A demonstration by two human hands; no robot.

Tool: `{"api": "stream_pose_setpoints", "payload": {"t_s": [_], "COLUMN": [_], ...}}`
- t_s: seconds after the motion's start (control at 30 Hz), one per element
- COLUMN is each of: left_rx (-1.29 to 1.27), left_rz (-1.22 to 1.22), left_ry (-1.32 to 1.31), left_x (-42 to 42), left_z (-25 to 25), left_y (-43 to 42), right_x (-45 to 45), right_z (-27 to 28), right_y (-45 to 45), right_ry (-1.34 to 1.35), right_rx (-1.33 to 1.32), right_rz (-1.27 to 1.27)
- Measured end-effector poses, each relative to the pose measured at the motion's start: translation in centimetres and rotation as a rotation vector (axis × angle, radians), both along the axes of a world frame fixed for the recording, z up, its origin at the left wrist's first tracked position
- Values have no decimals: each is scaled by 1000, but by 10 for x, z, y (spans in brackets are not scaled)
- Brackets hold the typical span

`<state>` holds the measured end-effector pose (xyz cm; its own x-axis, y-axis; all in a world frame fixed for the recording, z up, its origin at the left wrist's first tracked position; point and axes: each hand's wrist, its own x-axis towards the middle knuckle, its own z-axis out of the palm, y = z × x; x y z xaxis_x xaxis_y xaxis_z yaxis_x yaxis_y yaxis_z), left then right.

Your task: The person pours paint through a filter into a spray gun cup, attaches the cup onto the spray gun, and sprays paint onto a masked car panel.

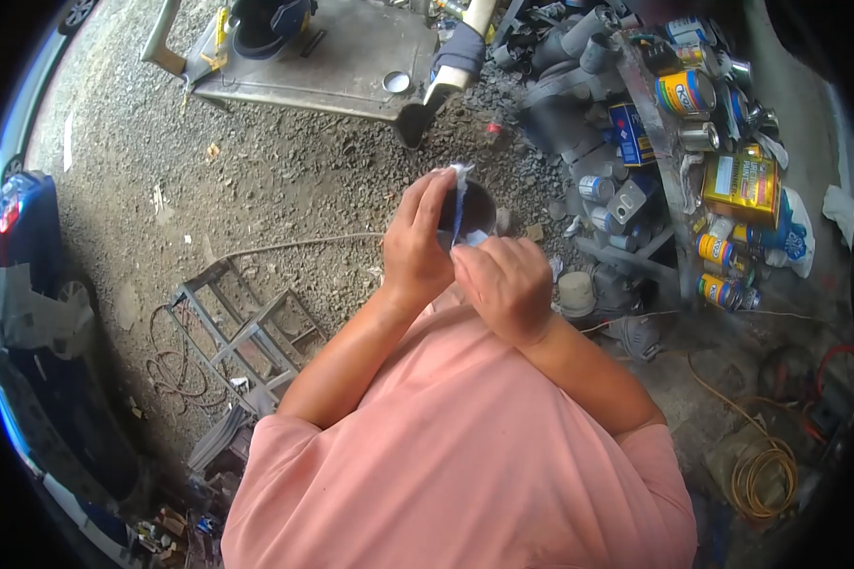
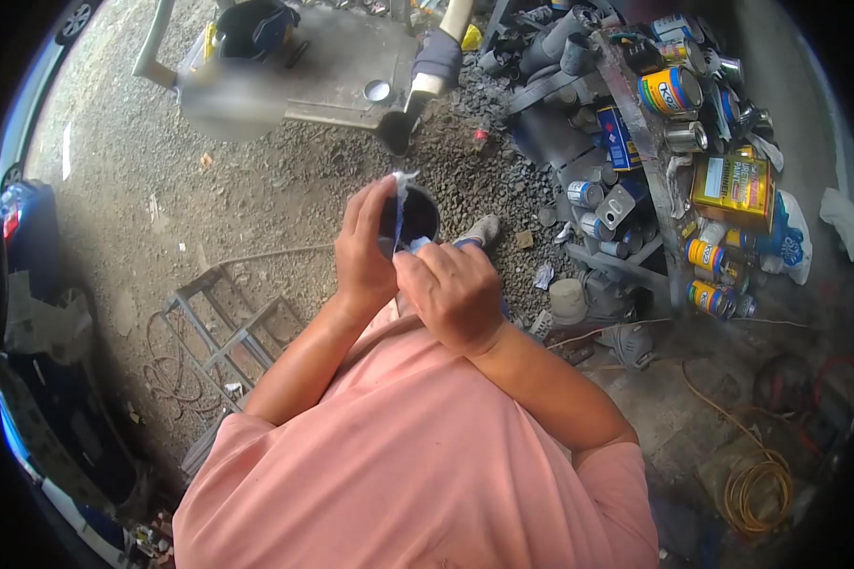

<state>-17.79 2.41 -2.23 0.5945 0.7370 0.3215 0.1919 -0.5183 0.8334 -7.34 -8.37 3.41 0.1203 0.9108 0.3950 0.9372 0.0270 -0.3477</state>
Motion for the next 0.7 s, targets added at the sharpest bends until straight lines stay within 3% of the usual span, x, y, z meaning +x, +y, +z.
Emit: {"api": "stream_pose_setpoints", "payload": {"t_s": [0.23,0.3,0.7], "left_rx": [7,63,-72], "left_rz": [30,62,50], "left_ry": [-39,58,62], "left_x": [-12,-16,-32], "left_z": [-18,-12,-19], "left_y": [-4,-7,-8], "right_x": [-6,-7,-11], "right_z": [-3,-1,0], "right_y": [-5,-4,-2], "right_ry": [31,18,33], "right_rx": [-9,6,58], "right_rz": [45,45,64]}}
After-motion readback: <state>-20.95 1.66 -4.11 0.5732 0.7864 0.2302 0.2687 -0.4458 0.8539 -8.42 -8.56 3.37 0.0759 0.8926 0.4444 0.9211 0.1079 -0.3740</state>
